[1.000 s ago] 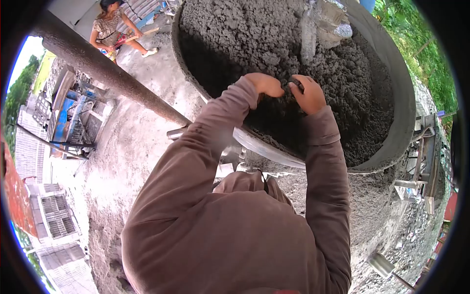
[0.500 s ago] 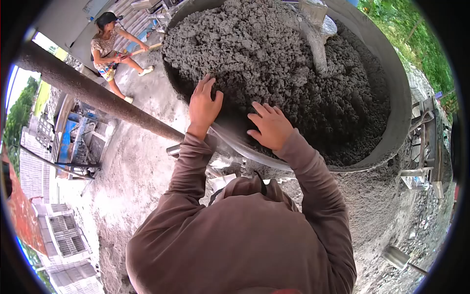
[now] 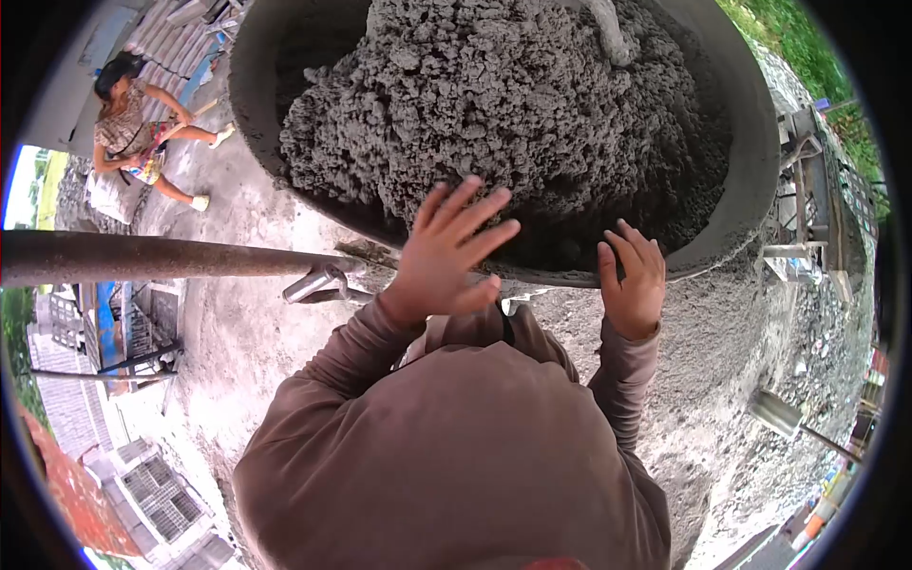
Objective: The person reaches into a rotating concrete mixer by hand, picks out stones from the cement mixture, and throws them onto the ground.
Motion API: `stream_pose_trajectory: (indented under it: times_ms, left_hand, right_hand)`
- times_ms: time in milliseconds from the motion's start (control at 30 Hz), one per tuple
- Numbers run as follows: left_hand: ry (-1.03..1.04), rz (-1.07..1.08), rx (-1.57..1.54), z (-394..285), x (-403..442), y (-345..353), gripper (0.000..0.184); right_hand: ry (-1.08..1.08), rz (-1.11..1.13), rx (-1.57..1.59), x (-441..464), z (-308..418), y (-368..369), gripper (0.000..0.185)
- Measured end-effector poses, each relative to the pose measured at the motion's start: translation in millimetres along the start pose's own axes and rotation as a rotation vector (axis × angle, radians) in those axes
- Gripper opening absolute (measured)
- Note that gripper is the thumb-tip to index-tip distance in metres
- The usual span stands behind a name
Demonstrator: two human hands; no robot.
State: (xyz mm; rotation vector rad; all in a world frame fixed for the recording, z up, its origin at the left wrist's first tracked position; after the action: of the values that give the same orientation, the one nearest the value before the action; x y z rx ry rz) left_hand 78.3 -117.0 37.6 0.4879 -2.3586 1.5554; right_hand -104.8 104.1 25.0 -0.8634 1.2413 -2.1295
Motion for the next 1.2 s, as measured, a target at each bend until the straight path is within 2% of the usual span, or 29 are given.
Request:
stream_pose_trajectory:
  times_ms: [100,133,200,267,333,367,400,467,600,633,667,733,767,800,867,900,933,967,1000,1033,1067,1133,1200]
  left_hand:
    - [0.123,0.2,-0.112,-40.6,11.2,22.4,0.058]
    - [0.168,0.241,-0.193,-48.5,15.0,27.1,0.059]
    - [0.223,0.264,-0.273,-54.4,20.0,42.0,0.058]
    - [0.263,0.278,-0.348,-57.2,25.7,45.6,0.058]
    - [0.296,0.185,-0.484,-57.1,40.7,32.2,0.057]
    - [0.349,0.077,-0.408,-56.5,48.9,24.2,0.053]
    - [0.341,0.08,-0.398,-53.0,53.9,22.2,0.053]
    - [0.358,-0.151,-0.432,-45.4,63.2,15.4,0.049]
    - [0.438,-0.634,-0.264,-17.7,63.3,-39.6,0.016]
    - [0.352,-0.762,-0.406,-16.1,54.9,-59.0,0.015]
    - [0.28,-1.006,-0.45,-3.4,48.9,-59.8,0.015]
    - [0.051,-1.052,-0.158,23.9,37.3,-82.8,0.021]
    - [-0.091,-0.892,-0.167,41.6,39.0,-82.4,0.024]
    - [-0.226,-0.728,-0.173,63.8,41.9,-75.5,0.028]
    - [-0.379,-0.253,-0.02,124.2,21.6,-20.8,0.042]
    - [-0.518,0.112,0.192,160.1,-10.8,24.7,0.048]
    - [-0.515,0.111,0.191,157.1,-5.2,22.5,0.048]
    - [-0.548,0.257,0.045,152.6,-3.5,23.1,0.051]
    - [-0.584,0.4,-0.105,146.3,-2.9,22.9,0.055]
    - [-0.457,0.334,-0.153,129.6,11.3,4.4,0.055]
    - [-0.465,0.336,-0.156,128.3,12.1,5.0,0.055]
    - [-0.5,0.238,-0.058,131.3,13.7,3.1,0.054]
    - [-0.583,0.322,0.003,139.9,3.6,9.1,0.053]
  right_hand:
    - [0.148,-0.151,-0.354,-3.4,-7.5,-10.0,0.032]
    - [0.149,-0.147,-0.352,-6.9,-18.9,-14.6,0.032]
    - [0.282,-0.152,-0.453,-17.3,-38.9,-23.3,0.034]
    - [0.229,-0.217,-0.351,-23.8,-42.6,-36.2,0.035]
    - [0.177,-0.288,-0.243,-20.6,-31.4,-43.5,0.037]
    - [0.153,-0.308,-0.153,-18.3,-15.7,-44.2,0.038]
    - [0.133,-0.33,-0.065,-15.7,1.4,-43.8,0.04]
    - [0.031,-0.351,0.047,-4.4,34.5,-39.9,0.049]
    - [-0.279,-0.414,0.169,24.8,81.0,-35.1,0.057]
    - [-0.364,-0.334,0.245,33.4,89.7,-36.1,0.055]
    - [-0.45,-0.214,0.316,42.7,93.7,-29.1,0.053]
    - [-0.489,0.052,0.287,60.1,106.6,-6.6,0.042]
    - [-0.486,0.173,0.278,63.7,104.8,15.7,0.037]
    - [-0.474,0.171,0.273,64.6,94.4,37.6,0.037]
    - [-0.097,0.821,0.224,62.3,73.5,77.6,0.035]
    - [-0.094,0.821,0.221,61.5,71.8,76.0,0.035]
    - [-0.116,0.706,0.194,61.9,71.9,73.9,0.036]
    - [-0.134,0.599,0.17,60.0,72.5,72.2,0.039]
    - [-0.132,0.609,0.171,58.9,75.2,71.6,0.039]
    - [-0.188,0.418,0.249,61.0,80.5,69.2,0.038]
    - [-0.241,0.226,0.328,61.5,84.0,66.8,0.037]
    - [-0.227,0.266,0.303,62.7,82.1,65.4,0.037]
    - [-0.21,0.297,0.276,63.3,80.1,66.1,0.037]
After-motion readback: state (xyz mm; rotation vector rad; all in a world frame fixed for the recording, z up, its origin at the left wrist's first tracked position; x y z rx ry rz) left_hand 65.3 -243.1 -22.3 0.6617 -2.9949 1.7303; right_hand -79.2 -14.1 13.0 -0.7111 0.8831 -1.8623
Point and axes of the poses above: each hand's wrist, its own x-axis towards the middle knuckle, its own y-axis out of the palm, z = x × y, the point moved 1 cm from there along x, towards the middle knuckle, and after that the axes turned 1 degree about x, right-handed, at the moved point
